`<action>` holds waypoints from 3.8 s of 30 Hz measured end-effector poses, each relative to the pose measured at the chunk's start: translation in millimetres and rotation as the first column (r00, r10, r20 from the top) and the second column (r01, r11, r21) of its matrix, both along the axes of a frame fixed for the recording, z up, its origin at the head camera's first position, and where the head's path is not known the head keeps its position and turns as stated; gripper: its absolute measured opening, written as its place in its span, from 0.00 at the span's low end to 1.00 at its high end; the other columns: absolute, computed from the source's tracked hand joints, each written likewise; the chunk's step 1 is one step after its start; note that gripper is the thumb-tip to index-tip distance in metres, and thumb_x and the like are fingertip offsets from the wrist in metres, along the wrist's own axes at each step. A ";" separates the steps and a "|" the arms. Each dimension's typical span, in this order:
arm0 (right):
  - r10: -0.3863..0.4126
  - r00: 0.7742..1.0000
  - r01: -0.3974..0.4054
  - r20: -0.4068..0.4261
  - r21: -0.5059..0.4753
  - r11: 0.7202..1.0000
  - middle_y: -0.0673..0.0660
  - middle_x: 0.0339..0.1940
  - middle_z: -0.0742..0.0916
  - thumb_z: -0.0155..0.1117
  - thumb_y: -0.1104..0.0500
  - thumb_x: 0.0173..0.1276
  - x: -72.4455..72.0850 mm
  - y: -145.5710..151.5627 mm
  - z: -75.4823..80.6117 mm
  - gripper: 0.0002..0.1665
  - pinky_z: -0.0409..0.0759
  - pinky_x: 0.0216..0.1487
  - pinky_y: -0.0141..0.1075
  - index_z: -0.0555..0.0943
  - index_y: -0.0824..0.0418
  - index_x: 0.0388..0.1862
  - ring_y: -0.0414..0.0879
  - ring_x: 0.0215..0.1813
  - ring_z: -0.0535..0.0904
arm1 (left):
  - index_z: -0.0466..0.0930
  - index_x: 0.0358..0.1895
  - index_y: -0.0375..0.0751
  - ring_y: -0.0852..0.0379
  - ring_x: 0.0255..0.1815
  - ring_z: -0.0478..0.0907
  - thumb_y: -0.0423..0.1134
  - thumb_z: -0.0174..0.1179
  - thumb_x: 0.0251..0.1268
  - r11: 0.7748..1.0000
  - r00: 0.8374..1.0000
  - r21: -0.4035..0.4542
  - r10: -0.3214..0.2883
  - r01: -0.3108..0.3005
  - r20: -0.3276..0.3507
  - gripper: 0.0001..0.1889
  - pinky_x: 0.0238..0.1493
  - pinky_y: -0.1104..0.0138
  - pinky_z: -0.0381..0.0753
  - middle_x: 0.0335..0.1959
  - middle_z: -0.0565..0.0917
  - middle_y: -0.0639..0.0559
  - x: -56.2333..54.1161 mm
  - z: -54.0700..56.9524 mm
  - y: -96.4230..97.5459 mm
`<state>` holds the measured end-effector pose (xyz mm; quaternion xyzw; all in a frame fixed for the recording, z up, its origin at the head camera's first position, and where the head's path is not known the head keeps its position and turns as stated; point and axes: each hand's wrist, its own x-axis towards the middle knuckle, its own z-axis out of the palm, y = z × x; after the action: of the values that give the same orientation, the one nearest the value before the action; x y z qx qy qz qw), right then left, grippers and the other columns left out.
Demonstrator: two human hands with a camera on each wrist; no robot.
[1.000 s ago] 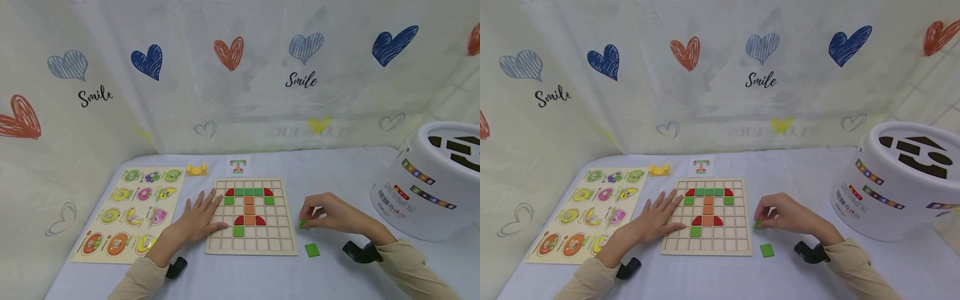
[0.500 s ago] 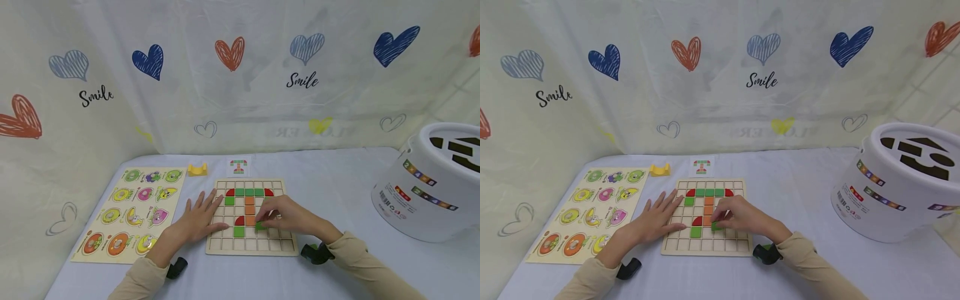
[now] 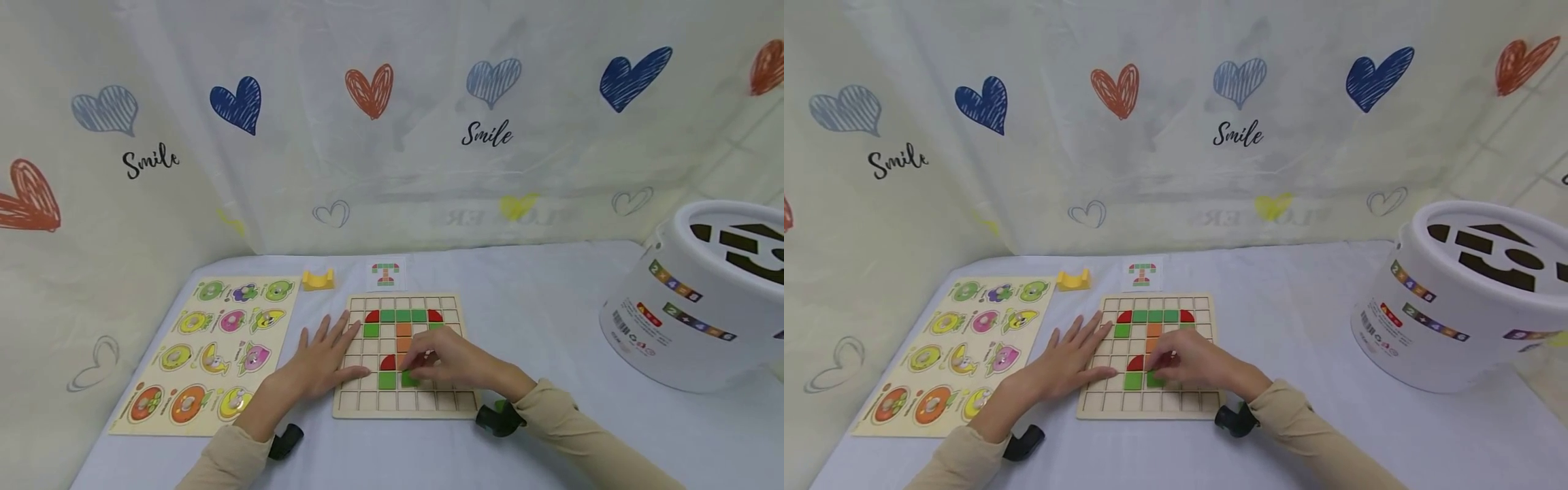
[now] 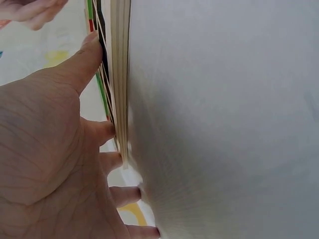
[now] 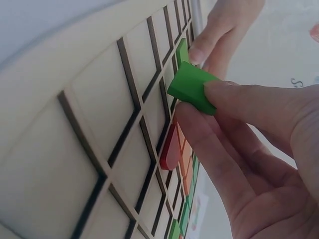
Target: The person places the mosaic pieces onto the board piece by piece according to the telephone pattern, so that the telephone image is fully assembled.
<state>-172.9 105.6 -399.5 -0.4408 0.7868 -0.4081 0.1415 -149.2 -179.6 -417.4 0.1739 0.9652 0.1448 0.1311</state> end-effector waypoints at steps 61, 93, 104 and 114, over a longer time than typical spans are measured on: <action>0.060 0.995 -0.081 0.083 0.279 0.957 0.39 0.38 0.86 0.83 0.58 0.59 15.5 104.6 25.4 0.12 0.82 0.40 0.33 0.89 0.49 0.39 0.35 0.38 0.79 | 0.51 0.86 0.43 0.29 0.85 0.39 0.67 0.55 0.75 1.000 1.000 0.022 -0.010 0.010 -0.009 0.47 0.75 0.27 0.38 0.87 0.45 0.40 1.7 2.5 -0.7; 0.050 0.982 -0.078 0.185 0.149 0.986 0.43 0.35 0.87 0.82 0.59 0.61 10.8 113.9 13.7 0.11 0.86 0.38 0.34 0.85 0.52 0.35 0.36 0.37 0.82 | 0.50 0.86 0.44 0.30 0.85 0.37 0.67 0.54 0.75 1.000 1.000 0.016 -0.011 0.011 -0.001 0.47 0.76 0.28 0.36 0.87 0.43 0.41 0.2 0.6 -1.3; 0.065 0.990 -0.065 0.121 -0.002 0.998 0.50 0.42 0.90 0.75 0.66 0.67 5.0 76.1 13.3 0.07 0.88 0.45 0.37 0.89 0.57 0.43 0.42 0.44 0.86 | 0.50 0.86 0.45 0.31 0.85 0.37 0.68 0.54 0.75 1.000 1.000 0.016 -0.009 0.009 -0.006 0.47 0.76 0.28 0.36 0.88 0.44 0.42 0.1 -0.2 -1.6; -0.002 0.997 0.002 0.083 -0.001 1.000 0.52 0.42 0.90 0.74 0.70 0.67 5.4 38.5 15.9 0.09 0.88 0.47 0.35 0.90 0.63 0.45 0.39 0.42 0.86 | 0.51 0.86 0.44 0.31 0.85 0.37 0.68 0.54 0.74 1.000 1.000 0.020 -0.005 0.005 -0.009 0.48 0.76 0.28 0.36 0.87 0.44 0.42 0.1 0.7 -1.0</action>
<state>-167.5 144.1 -383.6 -0.4229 0.7805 -0.4265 0.1732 -149.1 -180.6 -416.8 0.1782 0.9638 0.1536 0.1254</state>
